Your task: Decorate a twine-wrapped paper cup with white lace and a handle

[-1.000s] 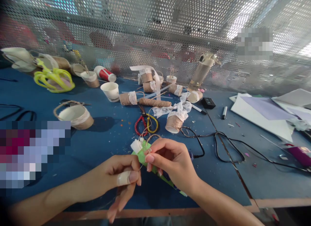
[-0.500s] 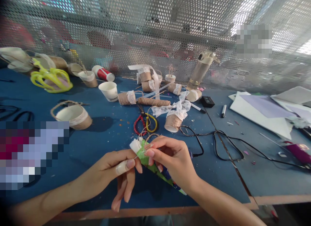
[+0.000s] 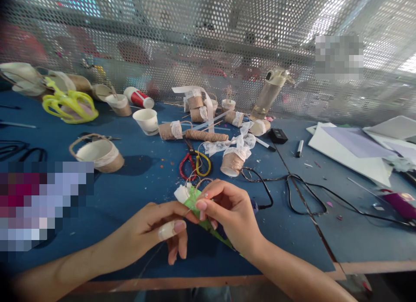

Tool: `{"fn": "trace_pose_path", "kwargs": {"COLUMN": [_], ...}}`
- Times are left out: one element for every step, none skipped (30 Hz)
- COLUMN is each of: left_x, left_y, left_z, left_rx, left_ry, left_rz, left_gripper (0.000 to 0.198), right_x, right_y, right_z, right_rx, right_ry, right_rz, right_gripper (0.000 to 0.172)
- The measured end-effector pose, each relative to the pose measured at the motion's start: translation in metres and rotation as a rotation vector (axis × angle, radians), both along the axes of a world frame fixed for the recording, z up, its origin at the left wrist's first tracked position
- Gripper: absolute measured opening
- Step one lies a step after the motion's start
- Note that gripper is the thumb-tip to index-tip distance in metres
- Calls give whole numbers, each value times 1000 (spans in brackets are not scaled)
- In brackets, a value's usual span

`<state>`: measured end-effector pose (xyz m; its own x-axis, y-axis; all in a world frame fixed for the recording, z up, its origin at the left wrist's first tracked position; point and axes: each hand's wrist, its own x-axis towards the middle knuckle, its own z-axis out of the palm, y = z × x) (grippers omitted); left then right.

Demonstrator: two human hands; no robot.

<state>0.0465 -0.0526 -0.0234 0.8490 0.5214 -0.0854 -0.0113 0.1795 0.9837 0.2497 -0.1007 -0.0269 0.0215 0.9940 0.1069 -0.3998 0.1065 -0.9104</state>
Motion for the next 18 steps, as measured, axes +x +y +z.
{"fn": "trace_pose_path", "kwargs": {"left_x": [0,0,1,1,2,3,3,4,4,4,4,3,3,3,2,2,2,1], "left_y": [0,1,1,1,1,1,1,1,1,2,2,3,4,6,7,8,10,11], "left_z": [0,0,0,0,0,-1,-2,-3,-3,-4,-4,-5,-4,-3,-3,-2,-1,0], "left_rx": [46,73,84,74,40,-12,-75,-138,-197,-250,-302,-353,-403,-449,-488,-518,-539,-554], "left_ry": [19,34,44,51,53,49,37,23,4,-14,-29,-43,-55,-67,-80,-93,-102,-111], "left_rz": [36,56,67,76,76,69,57,41,23,2,-23,-51,-87,-133,-182,-232,-275,-307], "left_gripper": [26,25,25,26,26,27,27,27,27,27,26,26,25,24,23,23,23,23], "right_x": [0,0,0,0,-1,-1,-1,-2,-2,-1,-1,-1,0,1,2,3,4,5], "right_y": [0,0,0,0,0,-1,-1,-2,-2,-2,-2,-1,-1,-1,-1,0,0,0], "right_z": [-1,-1,-1,-1,0,1,2,3,4,5,6,7,8,8,8,8,8,9], "right_rx": [2,5,7,6,6,9,13,20,27,33,38,38,35,35,35,39,47,56], "right_ry": [-16,-34,-51,-67,-80,-90,-98,-107,-116,-124,-128,-128,-126,-120,-115,-109,-105,-104], "right_rz": [-26,-45,-60,-71,-74,-73,-70,-65,-56,-44,-29,-14,1,18,36,56,79,105], "right_gripper": [12,12,12,11,11,10,9,9,8,7,7,6,6,7,7,8,9,10]}}
